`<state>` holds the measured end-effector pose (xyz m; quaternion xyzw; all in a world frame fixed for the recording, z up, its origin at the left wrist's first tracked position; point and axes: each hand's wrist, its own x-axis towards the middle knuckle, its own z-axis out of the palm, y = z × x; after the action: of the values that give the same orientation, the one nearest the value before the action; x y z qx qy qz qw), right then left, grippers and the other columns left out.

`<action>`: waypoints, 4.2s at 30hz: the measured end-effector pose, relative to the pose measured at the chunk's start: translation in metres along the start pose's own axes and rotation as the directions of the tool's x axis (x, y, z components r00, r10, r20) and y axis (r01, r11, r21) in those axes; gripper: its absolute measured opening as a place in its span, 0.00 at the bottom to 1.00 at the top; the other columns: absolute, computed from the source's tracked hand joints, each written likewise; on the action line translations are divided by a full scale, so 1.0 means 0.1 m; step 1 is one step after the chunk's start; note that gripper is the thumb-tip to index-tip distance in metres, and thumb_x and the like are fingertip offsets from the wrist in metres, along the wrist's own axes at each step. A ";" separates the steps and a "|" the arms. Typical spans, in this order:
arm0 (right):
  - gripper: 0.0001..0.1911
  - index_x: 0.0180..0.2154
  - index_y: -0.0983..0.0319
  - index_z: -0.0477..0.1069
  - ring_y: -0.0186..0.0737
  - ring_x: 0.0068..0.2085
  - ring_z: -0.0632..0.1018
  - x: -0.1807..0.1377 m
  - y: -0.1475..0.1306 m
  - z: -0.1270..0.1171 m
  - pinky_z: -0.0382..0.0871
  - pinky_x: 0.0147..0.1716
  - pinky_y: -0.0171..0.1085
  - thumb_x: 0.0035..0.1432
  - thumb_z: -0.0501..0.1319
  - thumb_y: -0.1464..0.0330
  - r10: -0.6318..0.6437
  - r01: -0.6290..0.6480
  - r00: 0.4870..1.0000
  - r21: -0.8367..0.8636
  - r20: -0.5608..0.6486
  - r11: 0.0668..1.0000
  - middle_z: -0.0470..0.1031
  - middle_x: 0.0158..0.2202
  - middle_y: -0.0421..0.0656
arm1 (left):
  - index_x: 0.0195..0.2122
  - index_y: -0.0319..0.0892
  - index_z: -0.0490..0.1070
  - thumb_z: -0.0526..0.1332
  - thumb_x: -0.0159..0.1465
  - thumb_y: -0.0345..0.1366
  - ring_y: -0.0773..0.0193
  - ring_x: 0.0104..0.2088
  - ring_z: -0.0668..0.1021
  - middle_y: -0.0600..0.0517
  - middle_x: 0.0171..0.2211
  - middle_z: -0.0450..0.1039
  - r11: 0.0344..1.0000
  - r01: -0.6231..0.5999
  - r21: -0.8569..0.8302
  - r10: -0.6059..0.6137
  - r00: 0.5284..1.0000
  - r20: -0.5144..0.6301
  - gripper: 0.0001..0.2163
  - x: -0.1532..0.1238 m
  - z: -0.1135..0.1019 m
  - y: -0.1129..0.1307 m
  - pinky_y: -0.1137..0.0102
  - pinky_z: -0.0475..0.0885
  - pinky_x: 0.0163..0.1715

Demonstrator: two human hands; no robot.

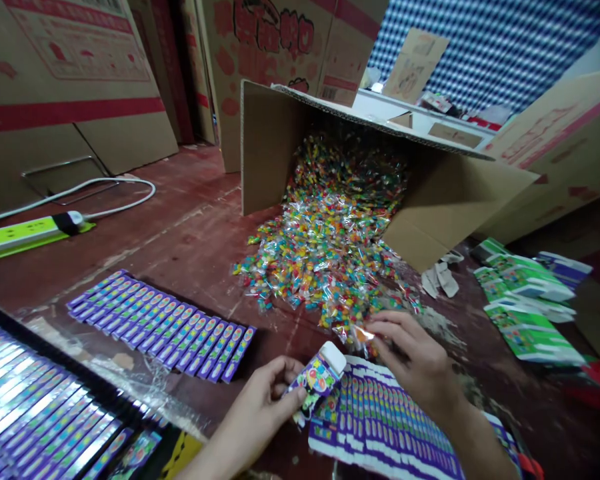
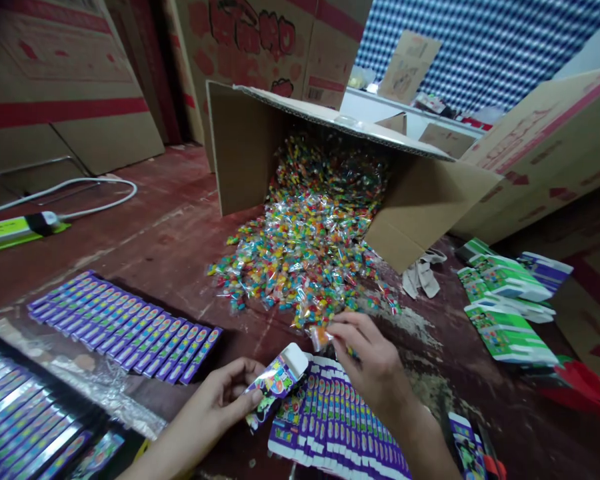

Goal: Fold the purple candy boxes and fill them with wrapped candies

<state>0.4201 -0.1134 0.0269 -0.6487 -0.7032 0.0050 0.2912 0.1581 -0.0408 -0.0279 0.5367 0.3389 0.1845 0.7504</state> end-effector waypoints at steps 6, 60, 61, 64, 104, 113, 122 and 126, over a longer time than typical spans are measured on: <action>0.17 0.48 0.57 0.74 0.47 0.52 0.75 0.13 -0.41 0.06 0.74 0.49 0.43 0.65 0.53 0.77 -0.144 0.155 0.967 -0.036 0.210 0.987 0.68 0.54 0.51 | 0.37 0.37 0.71 0.68 0.58 0.42 0.67 0.30 0.69 0.54 0.31 0.67 0.991 0.002 -0.133 0.001 1.000 0.021 0.14 -0.03 -0.01 0.06 0.74 0.63 0.31; 0.04 0.39 0.58 0.72 0.39 0.38 0.79 0.11 -0.73 0.45 0.74 0.40 0.34 0.63 0.59 0.70 0.086 -0.230 0.947 0.467 0.309 0.854 0.77 0.36 0.40 | 0.63 0.55 0.59 0.57 0.68 0.36 0.50 0.60 0.68 0.48 0.62 0.64 0.932 -0.259 0.254 0.281 0.958 -0.051 0.22 -0.18 0.00 0.09 0.62 0.67 0.56; 0.04 0.40 0.58 0.72 0.39 0.38 0.79 0.12 -0.73 0.46 0.74 0.39 0.33 0.62 0.60 0.69 0.100 -0.260 0.940 0.495 0.326 0.829 0.77 0.36 0.40 | 0.63 0.55 0.60 0.58 0.68 0.36 0.51 0.59 0.68 0.48 0.61 0.64 0.939 -0.258 0.228 0.274 0.961 -0.043 0.22 -0.18 0.00 0.11 0.63 0.67 0.56; 0.19 0.53 0.56 0.66 0.39 0.40 0.81 0.05 -0.72 0.57 0.76 0.40 0.33 0.61 0.62 0.69 0.178 -0.291 0.954 0.616 0.239 0.732 0.78 0.43 0.42 | 0.62 0.55 0.60 0.58 0.68 0.36 0.54 0.57 0.70 0.49 0.59 0.65 0.967 -0.230 0.109 0.236 0.971 -0.044 0.21 -0.17 -0.02 0.14 0.66 0.67 0.54; 0.15 0.25 0.62 0.69 0.37 0.32 0.73 0.19 -0.88 0.70 0.68 0.34 0.35 0.63 0.61 0.62 0.377 -0.443 0.890 0.676 0.255 0.589 0.72 0.28 0.41 | 0.61 0.57 0.61 0.57 0.69 0.38 0.55 0.57 0.70 0.51 0.59 0.67 0.934 -0.236 0.270 0.277 0.952 -0.126 0.20 -0.31 -0.07 0.04 0.66 0.68 0.53; 0.46 0.63 0.61 0.58 0.60 0.61 0.63 0.04 -1.00 0.67 0.61 0.59 0.56 0.45 0.73 0.64 -0.045 0.027 0.959 0.068 0.279 0.997 0.64 0.60 0.52 | 0.57 0.46 0.62 0.57 0.67 0.35 0.56 0.47 0.77 0.45 0.54 0.70 0.949 -0.195 0.250 0.257 0.934 -0.248 0.17 -0.23 -0.12 0.09 0.67 0.75 0.44; 0.40 0.62 0.59 0.57 0.55 0.58 0.69 0.10 -1.08 1.04 0.67 0.56 0.51 0.48 0.67 0.71 0.089 -0.150 0.965 0.240 0.248 0.959 0.67 0.57 0.51 | 0.62 0.49 0.56 0.58 0.68 0.37 0.59 0.39 0.81 0.49 0.44 0.75 0.744 -0.145 0.652 0.461 0.818 -0.345 0.22 -0.37 -0.46 0.14 0.66 0.77 0.39; 0.40 0.59 0.56 0.59 0.52 0.56 0.72 0.16 -1.07 1.26 0.67 0.55 0.48 0.45 0.70 0.71 0.243 -0.360 0.909 0.345 0.339 0.867 0.70 0.55 0.47 | 0.54 0.44 0.67 0.55 0.69 0.36 0.56 0.48 0.78 0.47 0.47 0.76 0.488 -0.166 0.857 0.678 0.691 -0.252 0.13 -0.33 -0.91 0.29 0.61 0.72 0.51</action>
<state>0.2707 -0.0686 -0.0302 -0.6705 -0.6102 0.2875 0.3089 0.0732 0.0097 -0.0083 0.7945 0.4362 0.3561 0.2274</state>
